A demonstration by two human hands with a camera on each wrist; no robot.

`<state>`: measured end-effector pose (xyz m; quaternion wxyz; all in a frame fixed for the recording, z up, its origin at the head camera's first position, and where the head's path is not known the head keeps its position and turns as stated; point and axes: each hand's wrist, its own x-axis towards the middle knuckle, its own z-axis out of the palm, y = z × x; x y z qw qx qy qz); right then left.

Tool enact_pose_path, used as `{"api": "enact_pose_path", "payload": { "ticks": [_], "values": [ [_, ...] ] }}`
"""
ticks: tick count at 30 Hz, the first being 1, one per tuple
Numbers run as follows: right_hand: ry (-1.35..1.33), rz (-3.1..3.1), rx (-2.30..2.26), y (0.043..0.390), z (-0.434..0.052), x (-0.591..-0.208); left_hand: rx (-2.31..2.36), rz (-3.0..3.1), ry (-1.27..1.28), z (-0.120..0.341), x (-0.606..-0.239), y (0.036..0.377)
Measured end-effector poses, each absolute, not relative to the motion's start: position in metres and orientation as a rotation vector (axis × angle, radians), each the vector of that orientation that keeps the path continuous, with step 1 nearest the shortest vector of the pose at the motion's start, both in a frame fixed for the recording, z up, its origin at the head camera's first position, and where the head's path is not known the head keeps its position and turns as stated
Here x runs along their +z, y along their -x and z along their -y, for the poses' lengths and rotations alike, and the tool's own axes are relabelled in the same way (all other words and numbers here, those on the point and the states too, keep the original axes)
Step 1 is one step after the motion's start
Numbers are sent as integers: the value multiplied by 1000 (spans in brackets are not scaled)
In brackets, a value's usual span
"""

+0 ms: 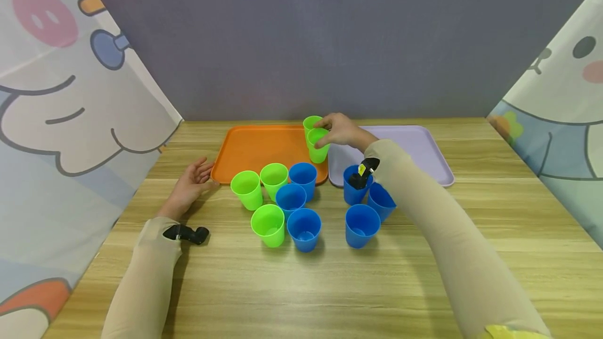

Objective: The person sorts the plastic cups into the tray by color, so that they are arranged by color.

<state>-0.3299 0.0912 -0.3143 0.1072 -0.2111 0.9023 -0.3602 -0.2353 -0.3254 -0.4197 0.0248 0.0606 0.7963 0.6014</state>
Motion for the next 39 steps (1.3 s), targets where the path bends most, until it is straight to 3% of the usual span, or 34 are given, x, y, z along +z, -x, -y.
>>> {"api": "enact_pose_path", "payload": {
  "ticks": [39],
  "values": [
    [622, -2624, -1116, 325, -92, -313, 1873, -2461, -195, 324, -419, 233]
  ]
}}
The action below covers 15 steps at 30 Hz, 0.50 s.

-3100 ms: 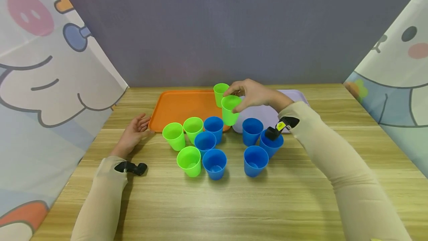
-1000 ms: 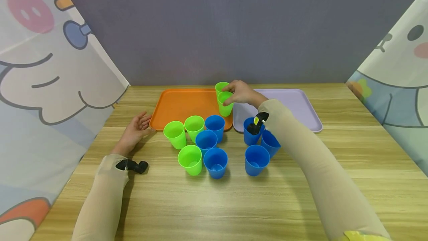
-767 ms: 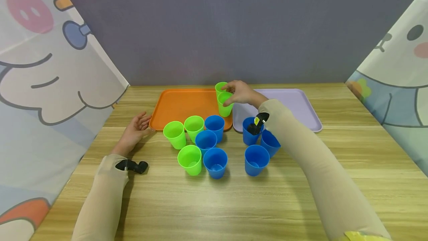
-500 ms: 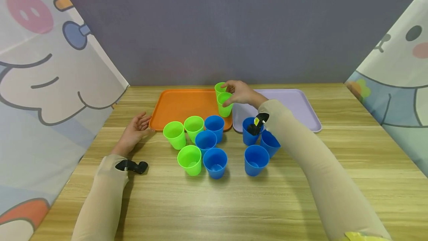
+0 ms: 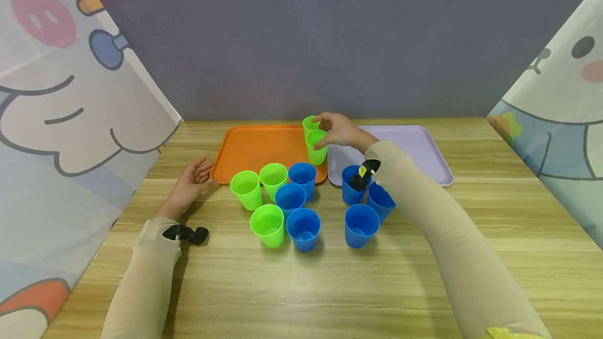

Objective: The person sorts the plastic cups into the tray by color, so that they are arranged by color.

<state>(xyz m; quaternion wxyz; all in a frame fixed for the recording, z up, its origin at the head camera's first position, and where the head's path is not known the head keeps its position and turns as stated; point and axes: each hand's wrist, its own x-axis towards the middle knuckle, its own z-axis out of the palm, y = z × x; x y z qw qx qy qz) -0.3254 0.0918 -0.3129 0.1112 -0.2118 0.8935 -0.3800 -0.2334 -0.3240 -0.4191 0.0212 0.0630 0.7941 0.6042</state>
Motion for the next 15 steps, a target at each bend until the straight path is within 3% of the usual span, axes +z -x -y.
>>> {"api": "enact_pose_path", "payload": {
  "ticks": [15],
  "values": [
    [669, -2611, -1239, 320, -95, -301, 1871, -2451, -183, 323, -419, 234]
  ]
}}
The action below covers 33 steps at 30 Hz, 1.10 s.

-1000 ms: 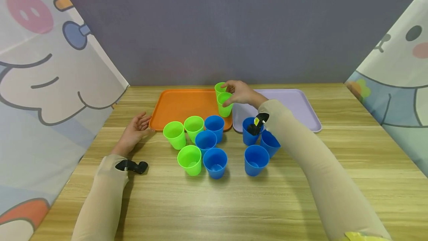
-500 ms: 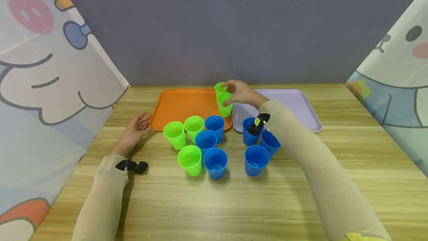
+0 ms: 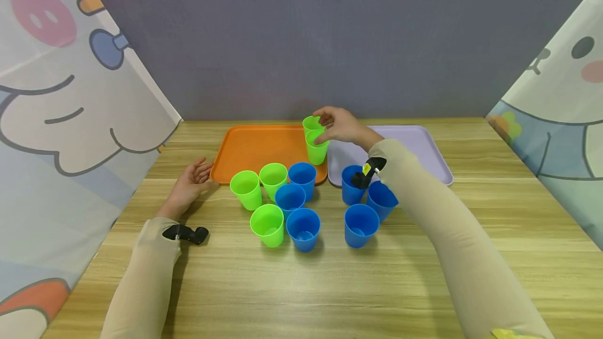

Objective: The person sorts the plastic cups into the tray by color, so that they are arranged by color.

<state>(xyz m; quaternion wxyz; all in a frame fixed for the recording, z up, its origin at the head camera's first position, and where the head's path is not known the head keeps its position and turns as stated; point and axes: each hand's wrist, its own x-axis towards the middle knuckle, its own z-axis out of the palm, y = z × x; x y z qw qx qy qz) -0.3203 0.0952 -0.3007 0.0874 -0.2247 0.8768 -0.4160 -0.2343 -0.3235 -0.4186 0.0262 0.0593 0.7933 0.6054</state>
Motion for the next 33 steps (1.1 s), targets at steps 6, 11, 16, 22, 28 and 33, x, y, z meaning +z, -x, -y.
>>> {"api": "enact_pose_path", "payload": {
  "ticks": [6, 11, 16, 22, 28, 33],
  "values": [
    [710, -2600, -1246, 316, -89, -294, 1866, -2459, -178, 323, -417, 234],
    [781, -2553, -1267, 312, -79, -293, 1862, -2462, -180, 323, -417, 234],
    [842, -2506, -1257, 305, -68, -292, 1851, -2473, -180, 323, -417, 234],
    [916, -2445, -1221, 298, -54, -296, 1841, -2483, -180, 323, -417, 234],
    [1039, -2369, -1178, 291, -41, -303, 1843, -2482, -183, 323, -417, 234],
    [1093, -2305, -1150, 288, -34, -308, 1844, -2486, -184, 323, -418, 234]
  ]
}}
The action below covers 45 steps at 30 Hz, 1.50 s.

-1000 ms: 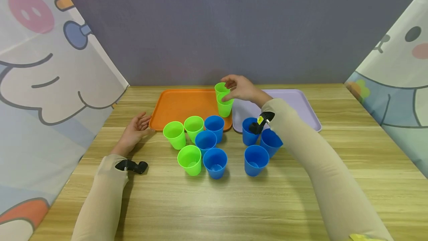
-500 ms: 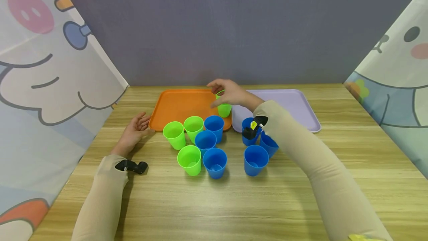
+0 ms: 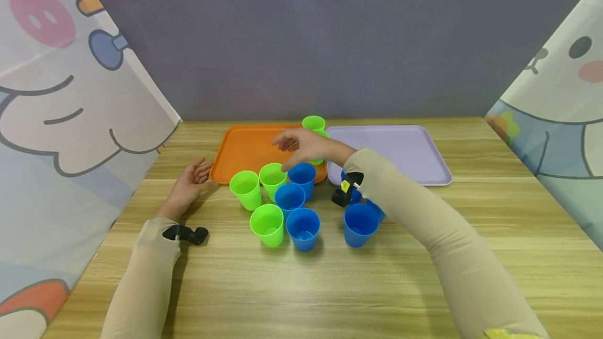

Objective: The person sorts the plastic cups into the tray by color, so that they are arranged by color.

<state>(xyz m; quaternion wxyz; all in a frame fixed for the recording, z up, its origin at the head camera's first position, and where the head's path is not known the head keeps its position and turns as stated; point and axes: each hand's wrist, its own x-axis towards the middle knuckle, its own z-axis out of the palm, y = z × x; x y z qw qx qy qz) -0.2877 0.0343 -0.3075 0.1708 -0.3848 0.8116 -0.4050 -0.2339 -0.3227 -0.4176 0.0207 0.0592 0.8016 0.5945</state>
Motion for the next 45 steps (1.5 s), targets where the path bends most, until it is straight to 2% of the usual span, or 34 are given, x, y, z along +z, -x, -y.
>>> {"api": "enact_pose_path", "payload": {
  "ticks": [12, 45],
  "values": [
    [1162, -2137, -1052, 288, -28, -312, 1861, -2467, -180, 322, -419, 236],
    [1092, -2125, -858, 289, -16, -317, 1839, -2491, -201, 326, -421, 235]
  ]
}}
